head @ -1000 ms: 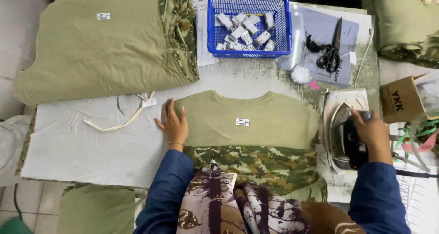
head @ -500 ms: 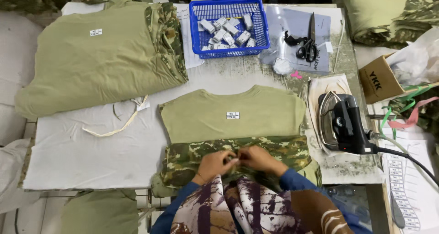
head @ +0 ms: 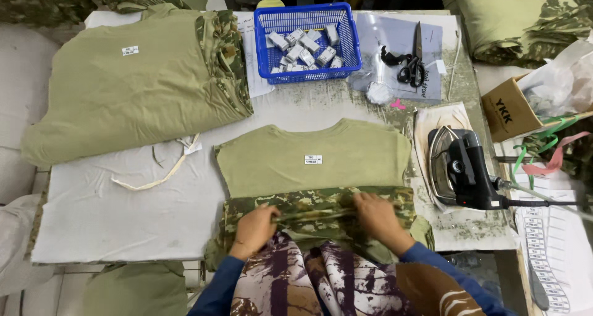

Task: The person places small white labels onto the back of a green t-shirt and presses them with a steam iron. The person repeats this process for multiple shirts, smoothing the fabric and ensuring the labels are securely attached.

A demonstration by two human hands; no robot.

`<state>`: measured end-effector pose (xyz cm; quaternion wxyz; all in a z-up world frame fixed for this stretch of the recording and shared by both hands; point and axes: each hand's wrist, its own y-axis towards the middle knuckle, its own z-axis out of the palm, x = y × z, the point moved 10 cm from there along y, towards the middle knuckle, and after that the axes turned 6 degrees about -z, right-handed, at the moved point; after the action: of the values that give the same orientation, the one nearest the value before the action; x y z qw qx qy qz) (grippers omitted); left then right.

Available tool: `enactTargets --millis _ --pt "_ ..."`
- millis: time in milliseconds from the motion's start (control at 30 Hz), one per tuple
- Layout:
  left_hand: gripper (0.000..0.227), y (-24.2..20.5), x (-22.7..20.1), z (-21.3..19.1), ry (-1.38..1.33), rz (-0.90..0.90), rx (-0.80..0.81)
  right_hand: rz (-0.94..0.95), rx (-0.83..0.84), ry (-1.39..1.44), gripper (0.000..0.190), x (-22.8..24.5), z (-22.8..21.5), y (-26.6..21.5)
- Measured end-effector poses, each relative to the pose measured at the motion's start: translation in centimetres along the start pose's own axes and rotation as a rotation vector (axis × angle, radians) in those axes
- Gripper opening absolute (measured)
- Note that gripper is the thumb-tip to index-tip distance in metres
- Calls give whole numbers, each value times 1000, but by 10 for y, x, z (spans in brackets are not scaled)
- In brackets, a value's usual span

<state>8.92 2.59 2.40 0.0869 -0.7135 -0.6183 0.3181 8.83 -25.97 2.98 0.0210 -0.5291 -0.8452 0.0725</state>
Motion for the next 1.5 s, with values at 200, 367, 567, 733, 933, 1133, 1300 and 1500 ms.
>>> enactTargets --millis 200,367,567,733,933,1133,1300,1500 --pt "35 -18 12 -123 -268 -246 11 224 252 623 31 -85 -80 32" --pt "39 73 32 -158 -385 -291 -293 497 -80 804 33 -169 -7 108" --pt "41 105 25 -149 -168 -246 -433 519 35 698 36 -138 -40 113" --pt "27 114 52 -155 -122 -170 -734 356 -349 284 14 -159 -49 136" --pt "24 121 52 -155 4 -239 -695 327 -330 224 26 -157 -34 155" --pt "38 87 -67 -111 201 195 -420 -225 -291 199 44 -55 -39 121" --pt "58 89 -15 -127 -3 -218 -384 261 -388 -195 53 -152 -75 113" --pt "61 110 23 -101 158 -390 -634 -47 170 36 65 -53 -65 86"
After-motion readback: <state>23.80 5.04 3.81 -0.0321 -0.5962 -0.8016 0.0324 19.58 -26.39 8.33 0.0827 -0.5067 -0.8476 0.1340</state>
